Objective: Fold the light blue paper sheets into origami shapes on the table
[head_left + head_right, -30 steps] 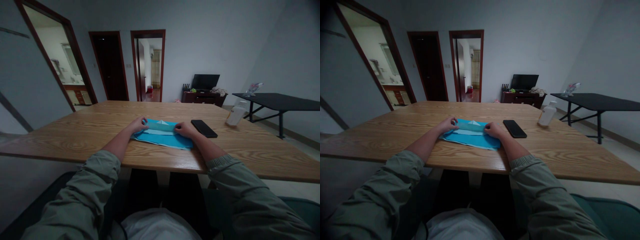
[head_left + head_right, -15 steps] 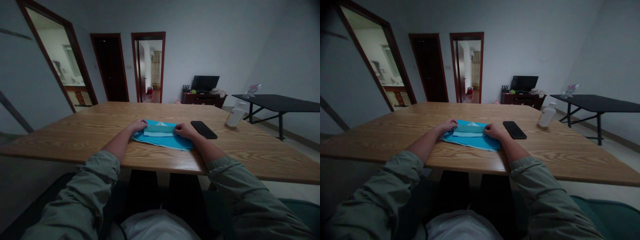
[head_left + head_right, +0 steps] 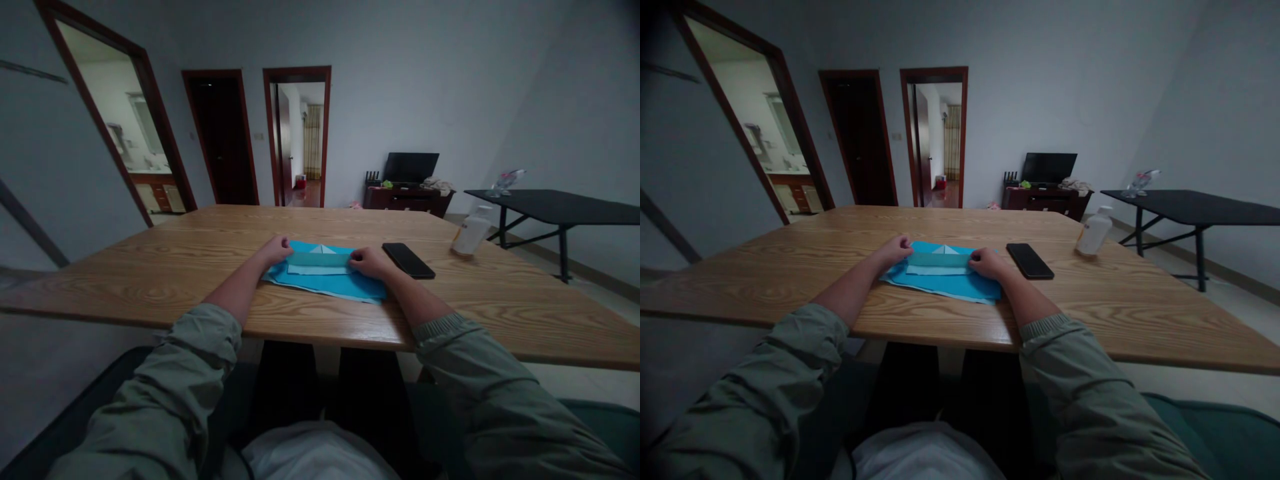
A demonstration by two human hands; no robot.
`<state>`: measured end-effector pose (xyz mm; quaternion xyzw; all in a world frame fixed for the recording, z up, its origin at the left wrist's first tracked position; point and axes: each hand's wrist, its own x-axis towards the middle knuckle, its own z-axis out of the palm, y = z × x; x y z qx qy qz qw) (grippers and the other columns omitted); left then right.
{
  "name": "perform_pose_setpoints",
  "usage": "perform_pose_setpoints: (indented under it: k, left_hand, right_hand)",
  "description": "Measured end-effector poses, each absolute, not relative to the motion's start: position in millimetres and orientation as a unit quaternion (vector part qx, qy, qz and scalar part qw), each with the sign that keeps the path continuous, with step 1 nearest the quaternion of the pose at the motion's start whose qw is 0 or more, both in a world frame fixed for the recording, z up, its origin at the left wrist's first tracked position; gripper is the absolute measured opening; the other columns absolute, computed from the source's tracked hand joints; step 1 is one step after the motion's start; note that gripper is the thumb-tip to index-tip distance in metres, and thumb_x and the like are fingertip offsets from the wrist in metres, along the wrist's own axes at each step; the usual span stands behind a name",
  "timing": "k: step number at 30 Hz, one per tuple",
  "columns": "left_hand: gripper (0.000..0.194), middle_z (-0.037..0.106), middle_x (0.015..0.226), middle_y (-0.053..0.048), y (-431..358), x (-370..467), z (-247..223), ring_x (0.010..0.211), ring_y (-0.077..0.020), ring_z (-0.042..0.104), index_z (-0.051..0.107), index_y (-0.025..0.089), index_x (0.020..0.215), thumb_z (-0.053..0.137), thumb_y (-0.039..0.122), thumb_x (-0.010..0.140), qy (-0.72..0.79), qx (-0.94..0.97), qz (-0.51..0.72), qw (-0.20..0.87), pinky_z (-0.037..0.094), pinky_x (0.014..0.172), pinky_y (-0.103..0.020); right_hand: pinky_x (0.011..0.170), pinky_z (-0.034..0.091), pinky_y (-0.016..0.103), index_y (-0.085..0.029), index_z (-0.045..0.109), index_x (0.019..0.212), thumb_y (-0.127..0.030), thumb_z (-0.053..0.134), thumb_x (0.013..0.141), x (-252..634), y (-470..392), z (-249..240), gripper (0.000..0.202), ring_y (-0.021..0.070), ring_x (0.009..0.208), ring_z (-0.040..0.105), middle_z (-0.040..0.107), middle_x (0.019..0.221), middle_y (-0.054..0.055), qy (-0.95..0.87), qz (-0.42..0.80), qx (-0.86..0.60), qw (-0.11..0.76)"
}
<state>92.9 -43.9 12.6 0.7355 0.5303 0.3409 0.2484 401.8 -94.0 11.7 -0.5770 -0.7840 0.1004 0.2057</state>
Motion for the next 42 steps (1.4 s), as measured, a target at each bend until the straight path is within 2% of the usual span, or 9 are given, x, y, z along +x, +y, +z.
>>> perform_pose_setpoints:
  k: [3, 8, 12, 16, 19, 28, 33, 37, 42]
  left_hand:
    - [0.014, 0.046, 0.060, 0.004, -44.1, 93.1, 12.4, 0.057, -0.0105, 0.042, 0.042, 0.019, 0.062, 0.056, 0.017, 0.063, 0.502, 0.786, 0.327, 0.153, 0.031, 0.053, -0.023]
    - [0.012, 0.052, 0.064, 0.002, -43.5, 94.6, 12.0, 0.060, -0.0117, 0.047, 0.050, 0.018, 0.065, 0.059, 0.026, 0.066, 0.496, 0.789, 0.331, 0.146, 0.035, 0.056, -0.023]
    - [0.032, 0.053, 0.061, 0.002, -46.1, 93.6, 14.2, 0.059, -0.0127, 0.047, 0.055, 0.017, 0.066, 0.059, 0.048, 0.071, 0.513, 0.776, 0.321, 0.175, 0.035, 0.053, -0.024]
    - [0.047, 0.058, 0.063, 0.000, -52.3, 93.6, 17.8, 0.062, -0.0143, 0.051, 0.062, 0.017, 0.069, 0.064, 0.063, 0.062, 0.518, 0.788, 0.260, 0.209, 0.036, 0.054, -0.024]
    - [0.046, 0.063, 0.071, -0.001, -55.1, 94.5, 19.9, 0.069, -0.0162, 0.056, 0.067, 0.017, 0.077, 0.069, 0.059, 0.057, 0.501, 0.807, 0.232, 0.208, 0.039, 0.059, -0.025]
    - [0.026, 0.064, 0.079, -0.002, -48.1, 93.0, 13.2, 0.074, -0.0149, 0.056, 0.063, 0.015, 0.083, 0.062, 0.036, 0.066, 0.453, 0.827, 0.255, 0.217, 0.044, 0.068, -0.025]
    - [0.027, 0.062, 0.077, -0.001, -48.7, 93.5, 12.6, 0.068, -0.0131, 0.055, 0.060, 0.017, 0.094, 0.056, 0.032, 0.072, 0.465, 0.821, 0.251, 0.215, 0.043, 0.064, -0.023]
    - [0.029, 0.062, 0.076, -0.001, -55.9, 96.0, 16.7, 0.063, -0.0119, 0.053, 0.058, 0.019, 0.103, 0.052, 0.032, 0.078, 0.484, 0.825, 0.227, 0.186, 0.040, 0.058, -0.022]
    - [0.028, 0.065, 0.083, -0.002, -57.6, 97.4, 16.9, 0.068, -0.0128, 0.057, 0.059, 0.019, 0.103, 0.053, 0.031, 0.079, 0.512, 0.825, 0.195, 0.135, 0.042, 0.061, -0.022]
  right_hand:
    - [0.050, 0.026, 0.021, -0.016, 0.059, 0.068, -0.030, 0.053, 0.077, 400.4, -97.1, 14.7, 0.018, 0.0099, 0.057, 0.045, 0.052, 0.060, -0.003, -0.782, 0.104, -0.580, 0.203]
    - [0.051, 0.027, 0.022, -0.016, 0.060, 0.068, -0.029, 0.053, 0.077, 398.9, -99.4, 16.6, 0.017, 0.0099, 0.056, 0.044, 0.052, 0.059, -0.003, -0.776, 0.104, -0.588, 0.201]
    - [0.052, 0.027, 0.021, -0.016, 0.060, 0.070, -0.030, 0.052, 0.078, 399.5, -98.0, 15.6, 0.018, 0.0097, 0.057, 0.044, 0.052, 0.060, -0.003, -0.777, 0.100, -0.590, 0.197]
    - [0.052, 0.026, 0.022, -0.016, 0.059, 0.069, -0.031, 0.052, 0.078, 401.0, -96.2, 13.9, 0.019, 0.0098, 0.057, 0.044, 0.052, 0.060, -0.003, -0.782, 0.099, -0.582, 0.197]
    - [0.051, 0.026, 0.022, -0.016, 0.058, 0.068, -0.031, 0.052, 0.078, 401.5, -95.7, 13.4, 0.019, 0.0099, 0.057, 0.044, 0.052, 0.060, -0.003, -0.785, 0.097, -0.578, 0.204]
    - [0.052, 0.028, 0.022, -0.016, 0.060, 0.070, -0.032, 0.052, 0.079, 402.6, -92.6, 11.1, 0.020, 0.0104, 0.057, 0.045, 0.054, 0.061, -0.002, -0.783, 0.103, -0.578, 0.206]
    - [0.051, 0.030, 0.021, -0.015, 0.063, 0.075, -0.034, 0.047, 0.084, 401.8, -92.1, 11.3, 0.027, 0.0114, 0.058, 0.048, 0.058, 0.064, 0.000, -0.783, 0.119, -0.576, 0.204]
    - [0.054, 0.034, 0.020, -0.016, 0.066, 0.086, -0.030, 0.048, 0.085, 400.1, -92.8, 13.3, 0.023, 0.0117, 0.062, 0.052, 0.064, 0.075, 0.002, -0.776, 0.114, -0.584, 0.208]
    - [0.054, 0.036, 0.019, -0.019, 0.064, 0.102, -0.027, 0.052, 0.084, 398.1, -95.3, 14.8, 0.024, 0.0114, 0.064, 0.055, 0.067, 0.084, 0.003, -0.768, 0.112, -0.598, 0.200]
